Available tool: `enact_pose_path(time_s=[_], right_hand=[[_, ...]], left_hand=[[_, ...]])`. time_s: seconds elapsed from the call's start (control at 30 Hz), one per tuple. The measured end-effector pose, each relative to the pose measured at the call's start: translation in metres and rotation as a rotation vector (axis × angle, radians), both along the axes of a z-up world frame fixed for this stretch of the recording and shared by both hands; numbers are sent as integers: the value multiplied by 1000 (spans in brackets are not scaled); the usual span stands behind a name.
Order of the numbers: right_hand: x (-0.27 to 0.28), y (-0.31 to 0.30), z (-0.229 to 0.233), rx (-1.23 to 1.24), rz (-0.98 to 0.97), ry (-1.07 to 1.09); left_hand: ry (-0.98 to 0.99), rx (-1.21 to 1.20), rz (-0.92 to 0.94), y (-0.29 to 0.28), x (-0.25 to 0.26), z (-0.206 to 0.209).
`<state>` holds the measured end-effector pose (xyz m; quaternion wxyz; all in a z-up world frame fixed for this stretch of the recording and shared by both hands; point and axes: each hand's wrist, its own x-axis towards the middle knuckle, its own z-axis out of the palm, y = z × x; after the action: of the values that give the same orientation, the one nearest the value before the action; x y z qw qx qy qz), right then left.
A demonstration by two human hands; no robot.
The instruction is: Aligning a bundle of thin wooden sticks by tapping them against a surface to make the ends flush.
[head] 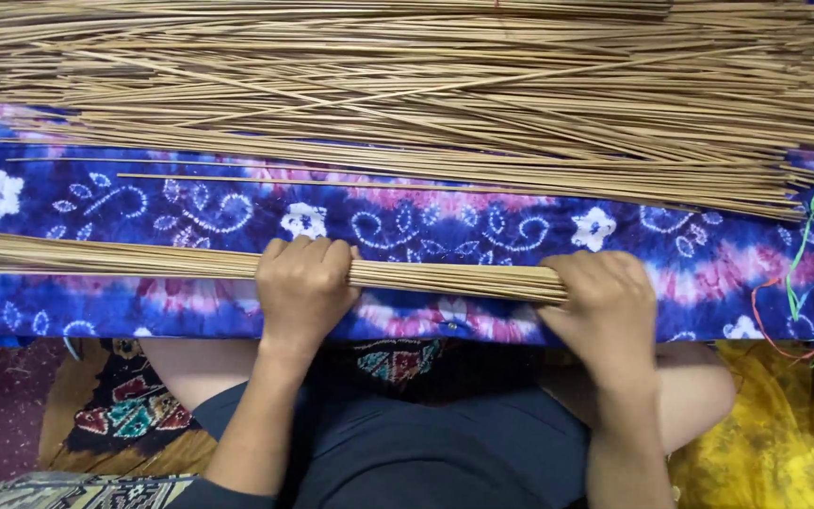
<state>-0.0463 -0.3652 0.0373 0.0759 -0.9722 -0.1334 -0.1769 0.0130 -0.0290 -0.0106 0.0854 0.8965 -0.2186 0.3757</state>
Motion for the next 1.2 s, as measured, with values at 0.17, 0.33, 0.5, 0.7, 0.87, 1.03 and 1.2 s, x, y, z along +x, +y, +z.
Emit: enact_pose_path(time_s=[0.17, 0.33, 0.5, 0.7, 0.87, 1.03, 1.2], right_hand=[[-2, -34, 7, 664, 111, 186], [15, -24, -3, 1119, 11, 282], [12, -16, -37, 1309, 201, 284], [19, -9, -23, 966, 200, 159], [-1, -26, 9, 843, 114, -27], [-11, 20, 57, 324, 212, -119], [21, 39, 19, -28, 247, 134]], left_hand=[[13, 19, -30, 17, 0, -10], [23, 33, -43, 12, -4, 7], [76, 35, -44, 18, -2, 10], [72, 24, -5, -5, -4, 17], [70, 47, 0, 14, 0, 9], [71, 68, 22, 9, -2, 12], [40, 5, -2, -23, -4, 32]])
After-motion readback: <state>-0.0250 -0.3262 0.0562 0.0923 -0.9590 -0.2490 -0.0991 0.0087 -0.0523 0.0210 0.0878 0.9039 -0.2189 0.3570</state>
